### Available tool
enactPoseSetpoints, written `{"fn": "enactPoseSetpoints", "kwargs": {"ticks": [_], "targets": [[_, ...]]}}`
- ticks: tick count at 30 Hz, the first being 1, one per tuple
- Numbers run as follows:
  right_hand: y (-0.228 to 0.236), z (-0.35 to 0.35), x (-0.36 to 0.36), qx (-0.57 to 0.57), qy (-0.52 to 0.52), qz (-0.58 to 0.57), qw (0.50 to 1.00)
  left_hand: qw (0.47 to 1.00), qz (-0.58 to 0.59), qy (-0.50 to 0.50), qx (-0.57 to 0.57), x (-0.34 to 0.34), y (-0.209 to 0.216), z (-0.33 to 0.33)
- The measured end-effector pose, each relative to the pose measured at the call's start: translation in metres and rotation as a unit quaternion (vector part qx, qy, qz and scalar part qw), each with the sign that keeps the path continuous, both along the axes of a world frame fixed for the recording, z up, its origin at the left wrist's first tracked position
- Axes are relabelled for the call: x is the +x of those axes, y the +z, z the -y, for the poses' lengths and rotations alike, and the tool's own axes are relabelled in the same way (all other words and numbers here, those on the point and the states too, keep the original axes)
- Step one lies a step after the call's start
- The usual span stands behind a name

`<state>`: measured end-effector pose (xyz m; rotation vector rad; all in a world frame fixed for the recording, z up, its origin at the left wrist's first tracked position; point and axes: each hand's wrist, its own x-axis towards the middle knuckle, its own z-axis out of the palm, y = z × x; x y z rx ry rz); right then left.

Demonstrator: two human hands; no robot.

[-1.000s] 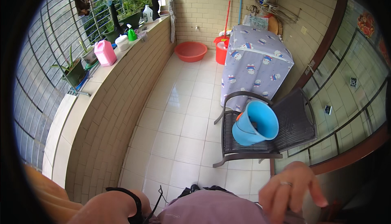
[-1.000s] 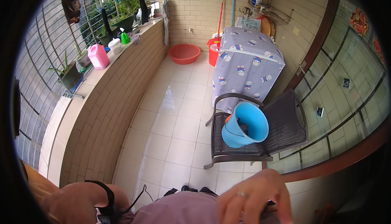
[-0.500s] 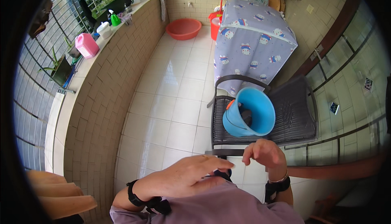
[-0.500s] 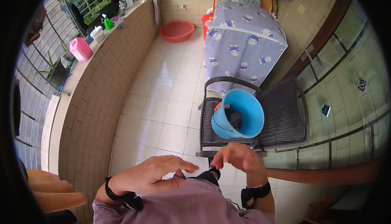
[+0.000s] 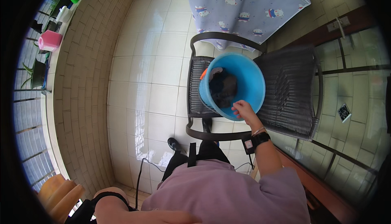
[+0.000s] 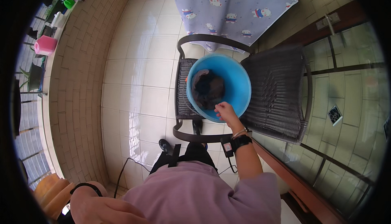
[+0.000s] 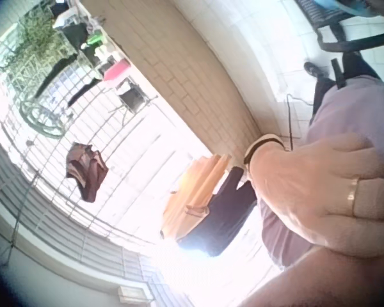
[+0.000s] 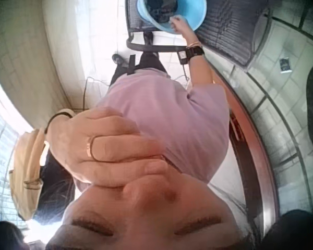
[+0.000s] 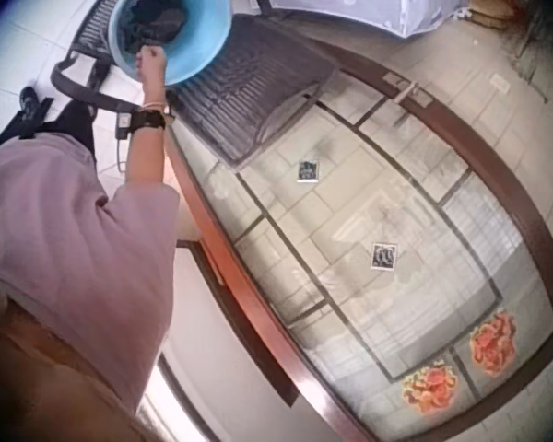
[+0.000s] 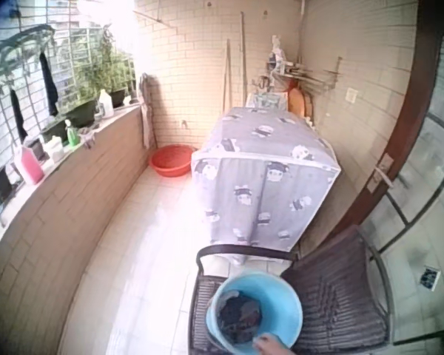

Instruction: The person takes wet clothes from a blue basin, places each item on a hanger or clothespin, and hangs them on a balcony clothesline. Items include a brown shirt, black pants, black socks, a yellow shirt, a blue checkered cloth, and a pink bra. The person also waters potted plants with a hose at the end.

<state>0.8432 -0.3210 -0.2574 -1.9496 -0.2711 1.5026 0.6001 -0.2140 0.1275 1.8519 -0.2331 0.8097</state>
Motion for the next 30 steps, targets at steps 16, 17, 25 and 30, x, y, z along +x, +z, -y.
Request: {"fn": "enactPoseSetpoints", "kwargs": {"ticks": [16,17,25,30], "targets": [[-0.139,-0.128,-0.007,-0.012,0.404,0.141,0.904,0.606,-0.565,0.321,-0.458,-0.115,-0.239,-0.023],[-0.142,-0.129,-0.007,-0.011,0.442,0.159,0.883,0.598,-0.566,0.322,-0.468,-0.128,-0.252,-0.014],[-0.194,-0.124,-0.003,0.045,0.315,0.235,0.918,0.55,-0.597,0.308,-0.496,-0.152,-0.296,0.009],[-0.14,-0.111,0.035,0.129,0.148,0.209,0.958,0.6,-0.587,0.29,-0.459,-0.132,-0.291,-0.007]]}}
